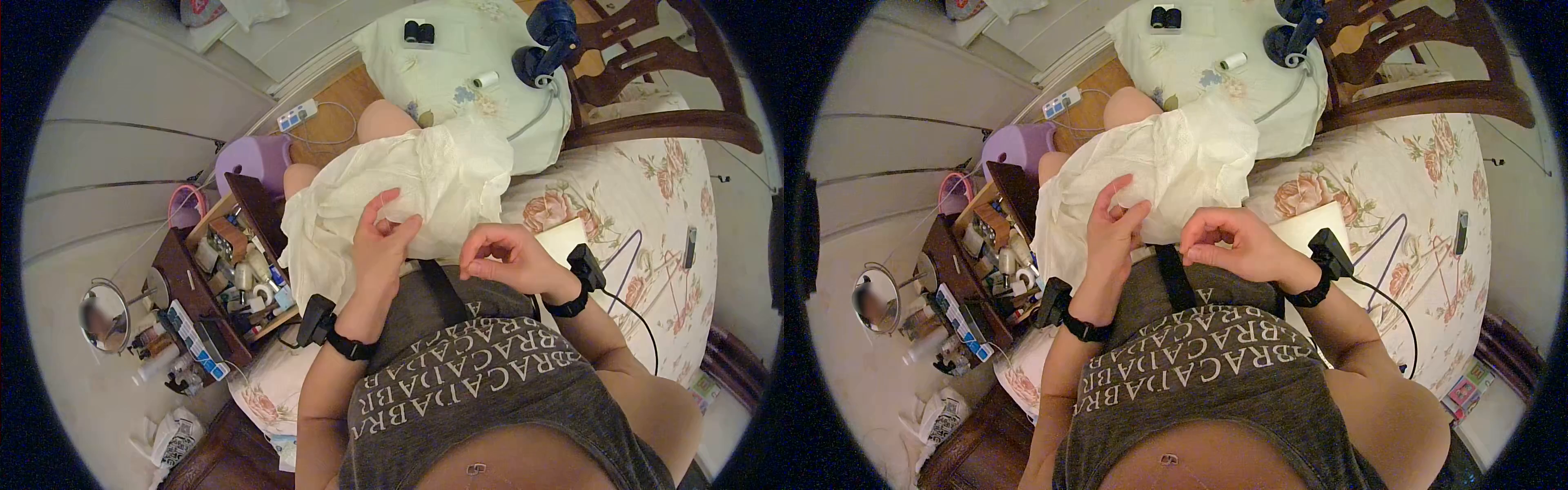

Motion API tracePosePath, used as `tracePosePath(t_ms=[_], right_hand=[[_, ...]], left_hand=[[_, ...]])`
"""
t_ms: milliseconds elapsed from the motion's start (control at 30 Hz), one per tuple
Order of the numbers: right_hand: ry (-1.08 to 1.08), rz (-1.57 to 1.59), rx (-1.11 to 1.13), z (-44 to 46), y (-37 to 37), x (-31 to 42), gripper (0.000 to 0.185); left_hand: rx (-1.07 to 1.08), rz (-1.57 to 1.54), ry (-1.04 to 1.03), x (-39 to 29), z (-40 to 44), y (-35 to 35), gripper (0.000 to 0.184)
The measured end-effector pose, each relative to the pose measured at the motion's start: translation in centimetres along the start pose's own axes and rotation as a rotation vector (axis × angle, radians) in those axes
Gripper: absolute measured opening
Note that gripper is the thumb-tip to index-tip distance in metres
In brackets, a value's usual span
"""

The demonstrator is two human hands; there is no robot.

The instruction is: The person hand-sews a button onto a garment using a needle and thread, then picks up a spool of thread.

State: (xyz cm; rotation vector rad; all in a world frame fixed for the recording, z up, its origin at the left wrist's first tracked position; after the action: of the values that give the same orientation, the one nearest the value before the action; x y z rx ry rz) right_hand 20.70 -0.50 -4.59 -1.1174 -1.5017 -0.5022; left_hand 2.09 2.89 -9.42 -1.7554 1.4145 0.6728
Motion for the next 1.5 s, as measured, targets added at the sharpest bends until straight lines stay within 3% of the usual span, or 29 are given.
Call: tracePosePath(t_ms=[167,400,567,700,800,900,1033,1100,1167,1200,1300,1333,1400,1500], right_hand=[[-0.026,0.021,-0.066,-0.5,1.0,0.8,0.006],[0.207,0.246,-0.173,-2.9,4.4,3.5,0.013],[0.383,0.377,-0.213,-5.2,6.0,6.4,0.018],[0.566,0.495,-0.127,-6.5,6.3,8.5,0.023],[0.698,0.636,0.093,-7.5,6.4,10.2,0.019],[0.726,0.539,0.396,-7.2,6.8,11.9,0.020],[0.764,0.631,0.250,-8.1,7.0,11.5,0.019],[0.761,0.397,-0.133,-7.8,7.4,10.3,0.022],[0.553,0.305,-0.297,-7.1,6.4,9.0,0.024],[0.324,0.225,-0.381,-6.4,5.9,8.7,0.020],[0.069,-0.120,-0.341,-1.5,3.5,6.6,0.035],[-0.040,-0.267,-0.382,0.0,2.2,6.1,0.030],[0.095,-0.566,-0.283,2.4,0.9,3.1,0.022],[0.170,-0.475,-0.273,4.9,0.5,1.4,0.014]], left_hand=[[-0.037,0.060,-0.118,0.5,0.5,0.1,0.050],[-0.062,0.066,-0.129,0.3,0.6,1.0,0.055],[-0.065,-0.092,-0.065,0.3,0.4,1.2,0.058],[-0.074,-0.092,-0.077,-0.1,0.3,1.2,0.059],[-0.084,-0.092,-0.096,0.1,0.4,1.3,0.059],[-0.071,-0.096,-0.112,0.0,0.4,1.5,0.060],[-0.045,-0.176,-0.014,-0.4,-0.3,1.6,0.049],[-0.028,-0.217,0.008,-0.2,-0.4,1.8,0.042],[0.004,-0.232,0.026,0.6,0.0,2.3,0.026],[0.005,-0.233,0.026,0.7,0.0,2.4,0.026],[0.029,-0.157,-0.050,0.8,-0.1,2.4,0.018],[0.031,-0.113,-0.080,0.8,-0.1,2.4,0.017],[0.029,-0.067,-0.112,0.7,-0.1,2.3,0.016],[-0.042,-0.172,-0.105,0.4,-0.3,2.4,0.016]])
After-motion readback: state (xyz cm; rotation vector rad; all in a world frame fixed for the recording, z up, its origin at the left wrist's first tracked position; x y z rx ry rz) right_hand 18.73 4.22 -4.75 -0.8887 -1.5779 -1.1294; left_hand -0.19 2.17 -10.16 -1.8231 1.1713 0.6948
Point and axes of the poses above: each hand's wrist, its own z-axis towards the middle knuckle, its own y-axis out of the back of the hand, x = y × z, the point moved 3 cm from there along z, towards the middle knuckle, and after that the axes turned 3 degrees about -y, right-handed, at the moved point
